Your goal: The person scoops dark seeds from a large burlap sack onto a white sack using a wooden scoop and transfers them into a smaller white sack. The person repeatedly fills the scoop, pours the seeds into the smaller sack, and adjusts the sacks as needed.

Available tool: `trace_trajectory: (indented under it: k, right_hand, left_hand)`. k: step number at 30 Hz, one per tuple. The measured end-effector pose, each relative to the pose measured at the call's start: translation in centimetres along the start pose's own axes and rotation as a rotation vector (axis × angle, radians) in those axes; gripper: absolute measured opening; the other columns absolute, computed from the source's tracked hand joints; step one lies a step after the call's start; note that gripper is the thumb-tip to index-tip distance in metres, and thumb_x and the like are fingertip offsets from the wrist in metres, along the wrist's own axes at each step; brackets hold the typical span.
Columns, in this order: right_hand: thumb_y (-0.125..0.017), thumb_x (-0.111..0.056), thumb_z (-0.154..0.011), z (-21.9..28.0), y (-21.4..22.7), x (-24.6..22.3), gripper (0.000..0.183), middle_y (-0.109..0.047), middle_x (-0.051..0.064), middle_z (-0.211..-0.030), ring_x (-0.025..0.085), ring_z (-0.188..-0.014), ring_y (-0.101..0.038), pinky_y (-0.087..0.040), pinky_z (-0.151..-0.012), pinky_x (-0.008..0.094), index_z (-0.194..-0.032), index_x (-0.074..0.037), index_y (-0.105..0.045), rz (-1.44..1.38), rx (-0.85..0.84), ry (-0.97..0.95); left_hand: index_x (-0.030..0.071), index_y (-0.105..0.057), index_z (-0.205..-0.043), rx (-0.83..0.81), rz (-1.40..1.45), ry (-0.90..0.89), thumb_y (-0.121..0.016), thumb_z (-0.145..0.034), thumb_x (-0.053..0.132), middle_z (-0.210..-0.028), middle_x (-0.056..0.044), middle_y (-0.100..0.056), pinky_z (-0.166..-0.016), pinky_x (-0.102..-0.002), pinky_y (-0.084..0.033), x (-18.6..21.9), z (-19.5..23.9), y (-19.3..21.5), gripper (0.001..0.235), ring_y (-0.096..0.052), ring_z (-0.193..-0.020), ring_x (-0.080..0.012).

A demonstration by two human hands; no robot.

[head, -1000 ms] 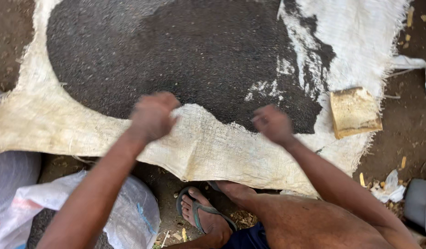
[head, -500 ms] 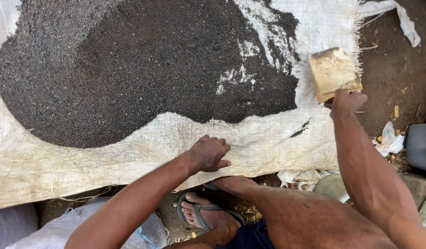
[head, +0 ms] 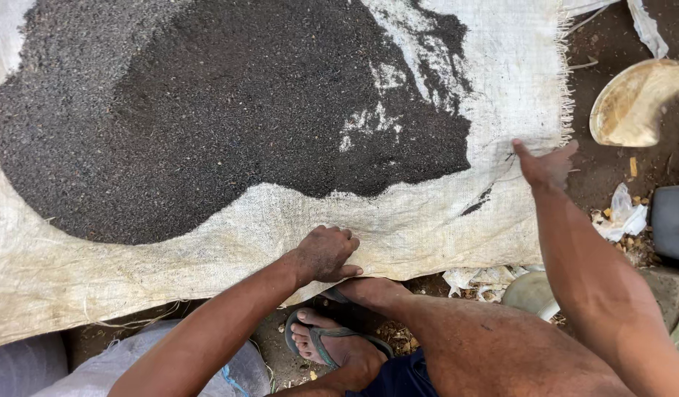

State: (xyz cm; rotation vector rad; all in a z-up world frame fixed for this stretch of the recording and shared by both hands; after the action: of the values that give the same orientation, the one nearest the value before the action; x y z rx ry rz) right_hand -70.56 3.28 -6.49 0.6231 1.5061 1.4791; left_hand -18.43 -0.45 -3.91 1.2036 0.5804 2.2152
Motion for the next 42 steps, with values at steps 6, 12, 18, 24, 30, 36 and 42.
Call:
trace_trajectory:
  k: [6,12,18,24,30,36,42]
  right_hand:
    - [-0.094,-0.023,-0.080,-3.0,-1.6,-1.6,0.078,-0.063,0.031,-0.128,0.040,-0.118,-0.063,-0.056,-0.087,0.045,-0.129,0.017,-0.048,-0.194,-0.036,-0.131]
    - [-0.076,-0.012,-0.094,-1.3,4.7,-14.2,0.021,-0.074,0.012,-0.099,0.020,-0.081,-0.071,-0.055,-0.063,0.036,-0.110,0.002,-0.072,-0.473,-0.298,0.143]
    - [-0.078,-0.026,-0.110,-0.5,12.0,-25.0,0.047,-0.064,0.033,-0.082,0.035,-0.061,-0.055,-0.046,-0.053,0.048,-0.095,0.015,-0.062,0.017,-0.166,0.458]
    - [-0.074,-0.031,-0.108,-2.9,11.3,-28.9,0.046,-0.064,0.031,-0.090,0.035,-0.071,-0.056,-0.046,-0.061,0.049,-0.100,0.013,-0.062,0.236,-0.121,0.501]
    - [-0.070,-0.035,-0.107,-4.6,10.4,-29.1,0.046,-0.063,0.029,-0.099,0.035,-0.081,-0.056,-0.046,-0.069,0.051,-0.106,0.011,-0.062,0.303,-0.111,0.497]
    - [-0.066,-0.040,-0.106,-5.6,9.6,-29.1,0.049,-0.062,0.027,-0.108,0.035,-0.091,-0.057,-0.045,-0.077,0.052,-0.112,0.008,-0.062,0.327,-0.112,0.479]
    - [-0.062,-0.044,-0.105,-8.4,9.3,-26.0,0.052,-0.062,0.026,-0.116,0.035,-0.101,-0.057,-0.045,-0.085,0.053,-0.118,0.006,-0.062,0.303,-0.109,0.401]
  left_hand:
    - [0.001,-0.060,-0.125,0.050,0.060,0.010,-0.070,-0.088,0.060,-0.116,-0.018,-0.063,-0.094,-0.050,-0.052,0.0,0.9,0.6,0.070,-0.064,-0.109,-0.0347]
    - [-0.001,-0.059,-0.126,-0.006,-0.041,-0.042,-0.074,-0.079,0.072,-0.125,-0.020,-0.059,-0.101,-0.051,-0.049,1.7,1.5,-0.9,0.088,-0.056,-0.120,-0.0344]
    - [0.005,-0.067,-0.113,0.191,-0.132,-0.115,-0.067,-0.085,0.038,-0.120,-0.017,-0.066,-0.091,-0.050,-0.056,2.1,0.1,-1.4,0.044,-0.065,-0.108,-0.0293]
    - [0.004,-0.062,-0.096,0.555,0.374,-0.175,-0.045,-0.095,0.018,-0.073,-0.010,-0.061,-0.057,-0.043,-0.056,2.2,2.5,4.7,0.022,-0.059,-0.059,-0.0247]
    - [0.006,-0.055,-0.086,0.876,0.796,-0.341,-0.042,-0.092,0.015,-0.062,-0.006,-0.051,-0.057,-0.039,-0.049,1.2,8.8,8.3,0.017,-0.051,-0.055,-0.0188]
    - [0.007,-0.060,-0.094,0.640,0.748,-0.073,-0.043,-0.095,0.016,-0.075,-0.006,-0.057,-0.055,-0.038,-0.053,0.5,5.4,3.0,0.020,-0.055,-0.059,-0.0186]
    - [0.005,-0.062,-0.094,0.380,0.898,0.038,-0.049,-0.095,0.017,-0.088,-0.010,-0.057,-0.063,-0.039,-0.051,-1.8,3.4,-0.6,0.017,-0.055,-0.073,-0.0218]
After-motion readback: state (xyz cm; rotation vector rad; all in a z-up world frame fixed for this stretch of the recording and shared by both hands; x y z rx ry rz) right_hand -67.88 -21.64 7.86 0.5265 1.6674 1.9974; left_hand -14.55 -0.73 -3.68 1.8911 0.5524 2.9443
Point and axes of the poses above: each hand's wrist, its own z-axis away from the middle knuckle, its own y-axis out of the back of the hand, x = y × z, the point moved 6 cm from there along -z, towards the middle knuckle
